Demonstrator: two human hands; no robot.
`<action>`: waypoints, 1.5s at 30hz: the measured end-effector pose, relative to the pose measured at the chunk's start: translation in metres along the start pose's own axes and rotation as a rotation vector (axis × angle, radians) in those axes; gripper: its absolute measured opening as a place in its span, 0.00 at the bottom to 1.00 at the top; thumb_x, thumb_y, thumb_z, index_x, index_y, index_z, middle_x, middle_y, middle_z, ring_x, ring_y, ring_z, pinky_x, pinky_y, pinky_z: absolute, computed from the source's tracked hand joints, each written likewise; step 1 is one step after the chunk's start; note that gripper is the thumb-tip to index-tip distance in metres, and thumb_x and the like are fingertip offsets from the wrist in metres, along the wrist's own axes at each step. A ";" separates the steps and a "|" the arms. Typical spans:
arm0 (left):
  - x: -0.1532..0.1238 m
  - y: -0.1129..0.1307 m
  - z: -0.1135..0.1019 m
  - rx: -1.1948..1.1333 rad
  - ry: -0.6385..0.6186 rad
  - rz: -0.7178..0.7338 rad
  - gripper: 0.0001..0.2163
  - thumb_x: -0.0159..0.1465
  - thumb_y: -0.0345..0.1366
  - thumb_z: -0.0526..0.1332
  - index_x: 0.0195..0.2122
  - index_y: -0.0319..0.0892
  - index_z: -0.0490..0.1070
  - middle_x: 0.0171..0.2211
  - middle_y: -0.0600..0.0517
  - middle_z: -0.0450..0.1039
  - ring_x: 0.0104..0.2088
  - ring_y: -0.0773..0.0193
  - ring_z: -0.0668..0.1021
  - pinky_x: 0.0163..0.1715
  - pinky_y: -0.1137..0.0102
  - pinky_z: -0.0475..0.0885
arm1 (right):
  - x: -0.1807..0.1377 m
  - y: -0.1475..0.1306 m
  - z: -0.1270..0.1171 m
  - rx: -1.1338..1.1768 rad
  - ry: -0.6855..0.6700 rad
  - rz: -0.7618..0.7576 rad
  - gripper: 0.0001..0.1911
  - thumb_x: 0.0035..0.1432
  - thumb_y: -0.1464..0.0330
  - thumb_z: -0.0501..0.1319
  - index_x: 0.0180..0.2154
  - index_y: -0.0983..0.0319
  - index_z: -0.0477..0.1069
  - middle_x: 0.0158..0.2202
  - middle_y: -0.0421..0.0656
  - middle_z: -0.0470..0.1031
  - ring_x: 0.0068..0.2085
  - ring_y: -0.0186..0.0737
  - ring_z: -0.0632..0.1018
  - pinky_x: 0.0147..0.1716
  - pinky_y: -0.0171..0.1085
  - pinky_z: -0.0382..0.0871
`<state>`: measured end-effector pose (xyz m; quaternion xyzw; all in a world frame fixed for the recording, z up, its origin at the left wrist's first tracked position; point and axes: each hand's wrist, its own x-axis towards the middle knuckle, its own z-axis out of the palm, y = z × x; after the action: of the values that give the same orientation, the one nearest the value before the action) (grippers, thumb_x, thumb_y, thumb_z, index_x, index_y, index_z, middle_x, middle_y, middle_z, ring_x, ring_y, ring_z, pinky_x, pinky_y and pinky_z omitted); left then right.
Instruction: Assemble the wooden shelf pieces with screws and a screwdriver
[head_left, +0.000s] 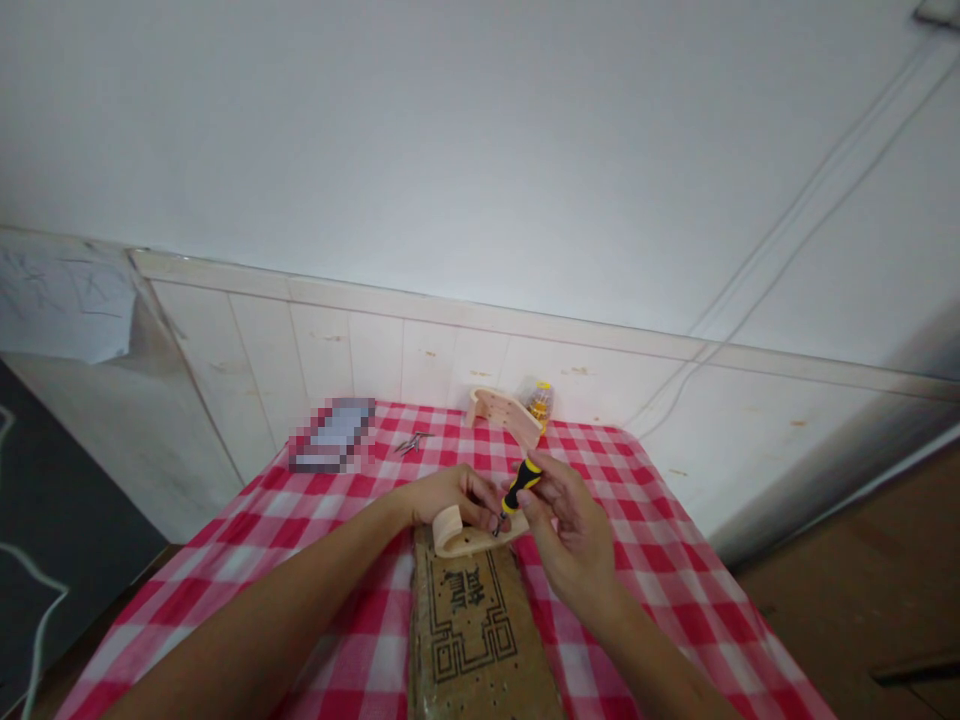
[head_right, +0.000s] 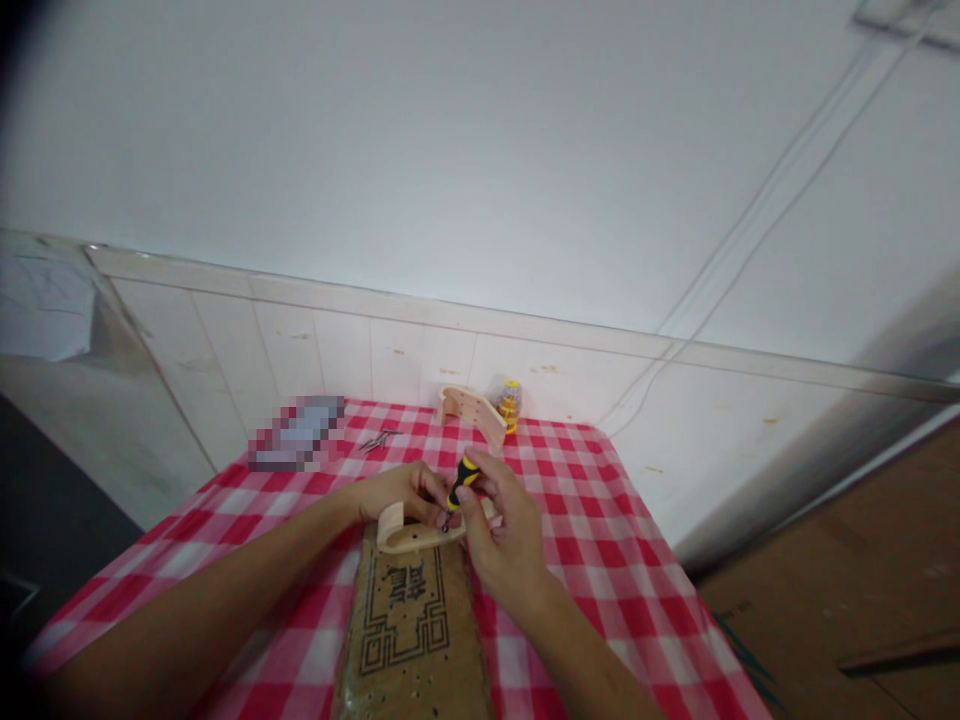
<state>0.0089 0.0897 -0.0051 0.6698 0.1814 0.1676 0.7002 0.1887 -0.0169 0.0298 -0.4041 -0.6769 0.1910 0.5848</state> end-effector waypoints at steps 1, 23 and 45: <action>0.000 -0.001 0.000 -0.005 0.004 -0.005 0.16 0.49 0.47 0.78 0.32 0.41 0.85 0.31 0.52 0.78 0.31 0.67 0.74 0.35 0.71 0.69 | 0.000 0.000 0.000 -0.007 0.006 0.000 0.18 0.68 0.66 0.62 0.58 0.51 0.71 0.50 0.47 0.82 0.44 0.45 0.86 0.44 0.45 0.83; 0.002 -0.004 -0.002 -0.001 -0.010 0.004 0.17 0.49 0.48 0.78 0.32 0.40 0.85 0.30 0.51 0.80 0.29 0.67 0.74 0.33 0.72 0.68 | -0.004 0.005 0.000 -0.059 -0.041 -0.067 0.21 0.70 0.71 0.58 0.61 0.50 0.66 0.53 0.48 0.81 0.49 0.46 0.85 0.47 0.47 0.82; 0.001 -0.004 -0.002 0.017 -0.001 0.026 0.14 0.50 0.45 0.78 0.30 0.40 0.84 0.33 0.52 0.78 0.32 0.67 0.74 0.34 0.72 0.68 | -0.005 0.009 0.000 -0.182 -0.007 -0.152 0.24 0.68 0.72 0.60 0.62 0.50 0.65 0.52 0.47 0.80 0.48 0.47 0.84 0.46 0.48 0.82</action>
<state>0.0090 0.0914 -0.0093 0.6783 0.1739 0.1746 0.6923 0.1913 -0.0154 0.0203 -0.4025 -0.7223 0.0852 0.5559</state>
